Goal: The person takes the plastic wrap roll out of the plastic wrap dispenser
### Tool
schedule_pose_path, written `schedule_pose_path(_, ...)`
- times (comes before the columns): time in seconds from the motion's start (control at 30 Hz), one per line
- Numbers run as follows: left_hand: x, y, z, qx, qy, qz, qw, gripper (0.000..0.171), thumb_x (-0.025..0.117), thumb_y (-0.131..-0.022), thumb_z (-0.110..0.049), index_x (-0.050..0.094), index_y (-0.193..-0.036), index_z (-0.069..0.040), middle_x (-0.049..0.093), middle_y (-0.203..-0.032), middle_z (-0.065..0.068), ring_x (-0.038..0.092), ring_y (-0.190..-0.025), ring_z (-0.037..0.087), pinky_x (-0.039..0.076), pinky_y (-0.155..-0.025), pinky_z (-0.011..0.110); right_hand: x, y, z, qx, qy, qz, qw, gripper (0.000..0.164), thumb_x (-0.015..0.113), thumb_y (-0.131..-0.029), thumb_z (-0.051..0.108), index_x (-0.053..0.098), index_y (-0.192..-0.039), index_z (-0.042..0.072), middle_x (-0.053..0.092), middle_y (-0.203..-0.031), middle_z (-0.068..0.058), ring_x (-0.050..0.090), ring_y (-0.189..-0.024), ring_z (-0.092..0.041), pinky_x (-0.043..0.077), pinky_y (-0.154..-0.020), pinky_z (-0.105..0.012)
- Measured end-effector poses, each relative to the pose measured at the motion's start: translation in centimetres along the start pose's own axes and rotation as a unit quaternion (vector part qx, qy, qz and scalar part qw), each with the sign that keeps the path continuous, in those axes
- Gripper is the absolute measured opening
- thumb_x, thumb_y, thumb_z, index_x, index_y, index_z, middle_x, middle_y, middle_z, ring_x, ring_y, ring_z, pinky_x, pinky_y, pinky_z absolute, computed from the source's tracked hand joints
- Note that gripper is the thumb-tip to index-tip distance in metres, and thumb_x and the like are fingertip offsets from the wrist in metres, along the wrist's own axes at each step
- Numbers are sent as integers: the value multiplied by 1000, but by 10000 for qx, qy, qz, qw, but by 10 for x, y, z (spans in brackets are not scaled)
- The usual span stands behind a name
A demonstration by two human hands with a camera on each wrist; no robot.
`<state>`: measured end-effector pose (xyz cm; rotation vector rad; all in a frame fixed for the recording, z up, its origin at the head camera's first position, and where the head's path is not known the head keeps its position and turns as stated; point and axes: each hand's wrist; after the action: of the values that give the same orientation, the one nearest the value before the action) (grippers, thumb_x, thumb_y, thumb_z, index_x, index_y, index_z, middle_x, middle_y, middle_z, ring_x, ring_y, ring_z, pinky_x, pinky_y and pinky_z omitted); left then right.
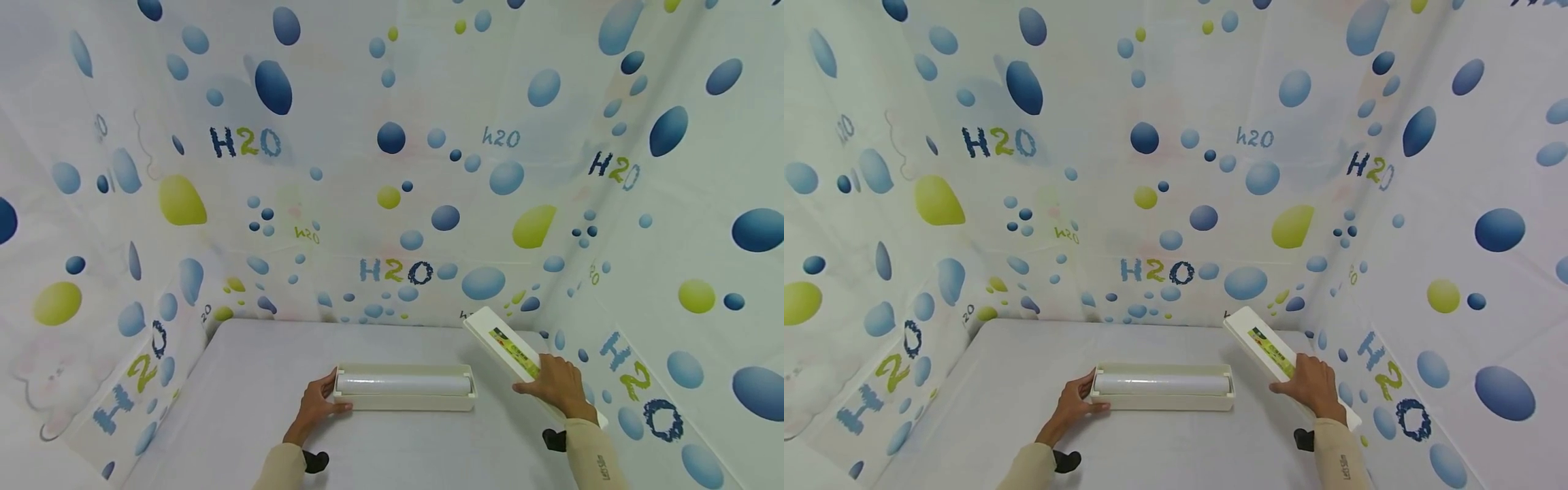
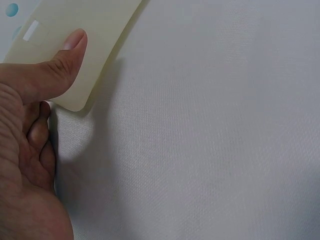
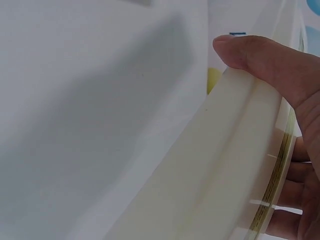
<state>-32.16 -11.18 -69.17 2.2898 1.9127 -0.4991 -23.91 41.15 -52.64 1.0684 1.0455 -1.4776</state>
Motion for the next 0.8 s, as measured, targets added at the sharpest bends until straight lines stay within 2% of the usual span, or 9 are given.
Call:
schedule_pose_path(0.23,0,-2,1,-129,147,63,9998,107,104,-69,-10,47,-158,10,53,-160,28,54,-148,50,48,-124,48,-1,2,-2,85,90,61,9999,79,97,-71,54,69,-113,-7,69,-81,-7,59,-69,-21,45,-57,-33)
schedule_pose_path(0.33,1,-3,0,-336,230,57,9992,110,104,-68,-10,46,-160,6,53,-163,23,53,-151,46,45,-126,50,0,2,-2,133,12,66,9999,80,97,-71,54,70,-113,-8,69,-79,-7,59,-67,-21,46,-56,-33)
schedule_pose_path(0.57,-3,1,-11,-327,-70,85,9994,109,104,-70,-9,44,-160,7,51,-162,27,54,-149,50,42,-126,62,2,5,-1,307,-147,91,9994,82,97,-70,55,71,-115,-8,68,-77,-6,58,-65,-22,48,-55,-34)
schedule_pose_path(0.8,-2,3,-12,-457,-25,129,9989,109,103,-71,-8,43,-161,7,48,-165,25,51,-153,48,41,-127,56,4,6,-2,370,-166,121,9991,83,97,-70,57,72,-117,-7,69,-78,-5,58,-65,-22,49,-55,-34)
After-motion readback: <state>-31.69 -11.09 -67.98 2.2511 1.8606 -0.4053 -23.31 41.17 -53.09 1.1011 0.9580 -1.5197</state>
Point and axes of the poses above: each hand's wrist, its own y-axis away from the middle knuckle, its own x-axis out of the palm, z = x × y
